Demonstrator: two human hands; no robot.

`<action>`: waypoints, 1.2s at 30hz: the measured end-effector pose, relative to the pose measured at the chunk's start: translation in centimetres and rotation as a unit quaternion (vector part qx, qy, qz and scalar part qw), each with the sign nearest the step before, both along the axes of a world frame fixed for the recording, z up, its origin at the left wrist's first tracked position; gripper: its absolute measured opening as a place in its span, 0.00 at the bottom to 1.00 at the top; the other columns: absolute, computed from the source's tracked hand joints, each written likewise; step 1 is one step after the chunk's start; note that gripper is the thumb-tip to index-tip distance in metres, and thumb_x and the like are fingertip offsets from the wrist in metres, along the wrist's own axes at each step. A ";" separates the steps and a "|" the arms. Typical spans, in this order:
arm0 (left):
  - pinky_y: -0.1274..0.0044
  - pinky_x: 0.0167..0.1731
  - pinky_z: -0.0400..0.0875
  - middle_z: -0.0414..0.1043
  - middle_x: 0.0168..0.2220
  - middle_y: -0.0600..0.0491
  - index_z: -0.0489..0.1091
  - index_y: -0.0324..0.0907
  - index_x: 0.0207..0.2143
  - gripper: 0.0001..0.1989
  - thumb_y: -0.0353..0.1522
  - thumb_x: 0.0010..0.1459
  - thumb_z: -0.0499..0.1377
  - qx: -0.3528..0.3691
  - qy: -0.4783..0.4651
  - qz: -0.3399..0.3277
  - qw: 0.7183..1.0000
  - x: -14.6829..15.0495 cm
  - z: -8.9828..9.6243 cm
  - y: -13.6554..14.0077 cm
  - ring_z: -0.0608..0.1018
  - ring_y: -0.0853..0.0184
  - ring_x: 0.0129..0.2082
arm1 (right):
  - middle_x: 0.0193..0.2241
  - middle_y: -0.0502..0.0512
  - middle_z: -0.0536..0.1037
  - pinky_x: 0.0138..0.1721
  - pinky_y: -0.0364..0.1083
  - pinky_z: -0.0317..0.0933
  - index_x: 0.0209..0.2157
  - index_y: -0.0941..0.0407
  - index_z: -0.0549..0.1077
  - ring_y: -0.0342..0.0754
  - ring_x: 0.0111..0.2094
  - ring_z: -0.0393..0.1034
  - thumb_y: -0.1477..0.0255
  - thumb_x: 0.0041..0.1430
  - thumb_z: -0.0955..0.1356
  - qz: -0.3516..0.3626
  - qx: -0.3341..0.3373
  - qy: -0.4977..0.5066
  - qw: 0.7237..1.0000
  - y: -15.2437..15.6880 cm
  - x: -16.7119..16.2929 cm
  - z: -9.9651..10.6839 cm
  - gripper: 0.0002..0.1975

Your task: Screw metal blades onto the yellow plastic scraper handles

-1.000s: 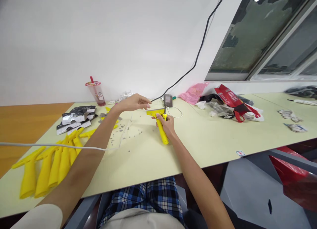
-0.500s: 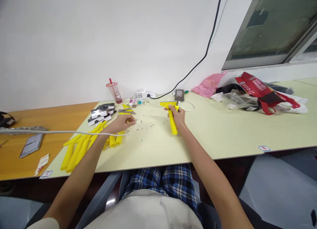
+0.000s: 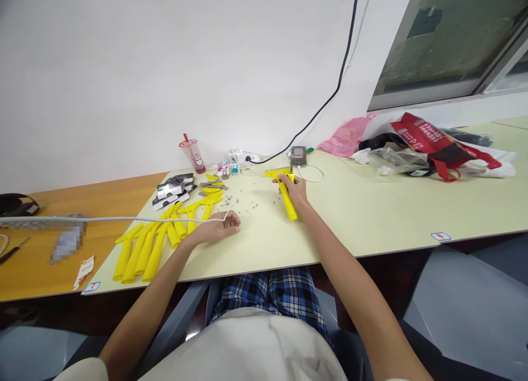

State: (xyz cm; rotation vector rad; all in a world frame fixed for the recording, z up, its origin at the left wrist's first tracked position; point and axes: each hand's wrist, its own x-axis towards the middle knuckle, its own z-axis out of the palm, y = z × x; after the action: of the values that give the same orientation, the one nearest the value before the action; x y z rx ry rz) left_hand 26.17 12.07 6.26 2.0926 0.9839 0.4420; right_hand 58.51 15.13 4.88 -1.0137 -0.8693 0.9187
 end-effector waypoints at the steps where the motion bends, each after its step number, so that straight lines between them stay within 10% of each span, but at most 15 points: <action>1: 0.68 0.42 0.76 0.82 0.41 0.49 0.76 0.46 0.40 0.14 0.45 0.59 0.70 0.000 0.028 -0.022 0.999 0.1 0.4 0.0 0.80 0.59 0.40 | 0.40 0.65 0.90 0.20 0.43 0.66 0.31 0.57 0.79 0.42 0.20 0.71 0.55 0.53 0.82 0.001 -0.001 -0.001 1.000 0.0 0.0 0.0 0.21; 15: 0.69 0.41 0.73 0.82 0.39 0.49 0.79 0.45 0.38 0.10 0.41 0.63 0.64 0.019 0.099 -0.037 0.994 0.9 1.0 3.2 0.80 0.58 0.39 | 0.40 0.66 0.90 0.21 0.44 0.69 0.33 0.58 0.80 0.43 0.19 0.70 0.58 0.57 0.82 0.022 -0.018 -0.014 0.999 0.1 0.0 -0.3 0.18; 26: 0.65 0.43 0.76 0.82 0.35 0.45 0.74 0.44 0.32 0.09 0.40 0.60 0.64 0.111 0.051 0.106 0.987 0.1 3.6 6.2 0.82 0.54 0.38 | 0.40 0.66 0.90 0.21 0.43 0.70 0.32 0.58 0.80 0.41 0.18 0.70 0.58 0.56 0.82 0.041 -0.030 -0.025 0.998 0.1 -0.1 -0.1 0.19; 36: 0.68 0.47 0.77 0.85 0.39 0.45 0.80 0.41 0.37 0.10 0.39 0.60 0.68 0.104 -0.095 -0.011 0.990 9.9 6.3 10.1 0.84 0.59 0.40 | 0.37 0.65 0.89 0.20 0.43 0.72 0.30 0.57 0.80 0.43 0.19 0.72 0.59 0.54 0.84 0.080 -0.055 -0.038 0.995 -0.1 -0.8 -0.3 0.19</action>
State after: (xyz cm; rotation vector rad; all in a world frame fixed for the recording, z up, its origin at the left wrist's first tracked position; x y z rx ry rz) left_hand 36.08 22.14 12.53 2.1956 0.8311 0.7458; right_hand 57.70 15.06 4.61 -1.0916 -0.9837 1.0787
